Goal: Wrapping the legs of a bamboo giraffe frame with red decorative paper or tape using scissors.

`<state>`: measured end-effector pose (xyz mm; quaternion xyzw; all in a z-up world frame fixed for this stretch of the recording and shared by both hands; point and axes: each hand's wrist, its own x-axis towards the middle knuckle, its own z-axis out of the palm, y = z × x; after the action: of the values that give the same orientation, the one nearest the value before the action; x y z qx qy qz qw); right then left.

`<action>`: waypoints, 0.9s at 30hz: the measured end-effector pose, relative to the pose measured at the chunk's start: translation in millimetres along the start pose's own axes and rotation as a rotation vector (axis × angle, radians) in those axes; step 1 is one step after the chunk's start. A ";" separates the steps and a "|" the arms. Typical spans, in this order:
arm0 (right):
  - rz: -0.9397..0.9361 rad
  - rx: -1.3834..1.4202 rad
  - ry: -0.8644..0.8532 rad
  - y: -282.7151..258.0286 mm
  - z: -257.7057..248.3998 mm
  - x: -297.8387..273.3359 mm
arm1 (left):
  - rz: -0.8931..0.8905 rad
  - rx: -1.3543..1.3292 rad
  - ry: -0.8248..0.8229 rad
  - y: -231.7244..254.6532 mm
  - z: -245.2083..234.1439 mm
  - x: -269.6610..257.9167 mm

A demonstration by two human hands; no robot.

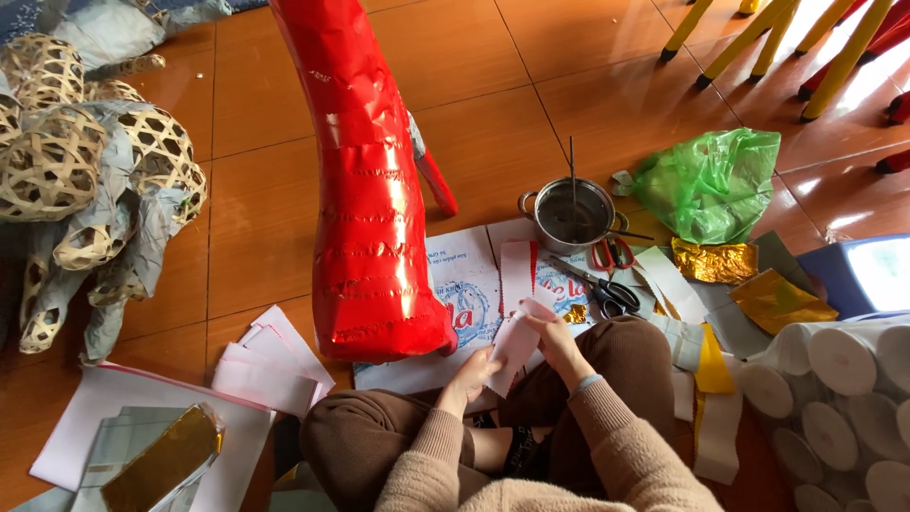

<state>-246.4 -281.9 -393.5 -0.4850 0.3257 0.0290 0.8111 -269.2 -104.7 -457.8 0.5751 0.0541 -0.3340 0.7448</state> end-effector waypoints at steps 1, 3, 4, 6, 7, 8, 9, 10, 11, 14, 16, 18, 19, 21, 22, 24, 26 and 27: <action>0.000 0.000 0.000 -1.6 -2.5 1.6 | 0.000 0.000 0.000 -4.6 -0.8 3.2; -0.032 -0.028 -0.022 -3.1 -7.5 4.9 | -0.005 0.000 -0.015 -14.8 -3.6 9.1; -0.029 -0.026 -0.022 -1.8 -7.6 8.9 | -0.008 0.001 -0.014 -13.6 -2.6 6.9; 0.042 -0.010 -0.044 -0.8 -7.6 18.2 | -0.010 0.004 -0.023 -10.3 0.0 4.3; 0.046 -0.009 -0.042 -0.1 -8.4 27.1 | -0.015 0.004 -0.022 -8.7 1.0 4.5; 0.045 0.002 -0.039 0.6 -9.3 36.6 | 0.010 0.043 -0.013 -7.2 2.0 5.4; 0.047 0.014 -0.032 3.5 -11.4 44.4 | 0.029 0.083 -0.004 -7.3 2.9 4.2; 0.055 0.016 -0.027 -13.5 -2.5 42.0 | 0.019 0.083 -0.003 -7.0 3.1 5.2; -0.002 -0.054 -0.017 -31.2 4.9 39.8 | 0.031 0.108 0.134 -7.3 4.7 6.6; -0.186 -0.474 -0.018 -65.9 0.5 65.1 | -0.007 0.150 0.327 -18.2 -9.6 21.2; -0.312 -0.820 -0.038 -73.3 -21.5 116.4 | -0.054 0.171 0.384 -24.8 -19.4 31.1; -1.294 -1.790 0.243 -68.5 -56.6 188.3 | -0.051 0.122 0.442 -30.6 -20.8 34.5; -1.286 -1.791 0.241 -76.5 -73.9 201.0 | -0.058 0.124 0.443 -23.9 -16.4 31.8; -1.446 -1.940 0.693 -93.1 -105.0 227.1 | -0.094 0.126 0.439 -7.9 -9.4 27.0; -1.444 -1.938 0.691 -95.5 -110.8 225.0 | -0.095 0.129 0.441 -11.7 -10.4 27.3; -0.728 -2.085 0.434 -104.9 -120.3 222.5 | -0.086 0.109 0.437 -17.4 -11.6 30.2; -0.750 -2.083 0.339 -115.8 -105.0 190.7 | -0.064 0.073 0.449 -22.2 -13.4 34.4; -0.769 -2.079 0.245 -122.3 -98.4 174.5 | -0.043 0.039 0.459 -25.2 -12.9 37.0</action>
<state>-113.9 -472.6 -427.9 -0.9961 0.0491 -0.0134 -0.0720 -250.9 -112.2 -500.0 0.6490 0.2280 -0.2113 0.6945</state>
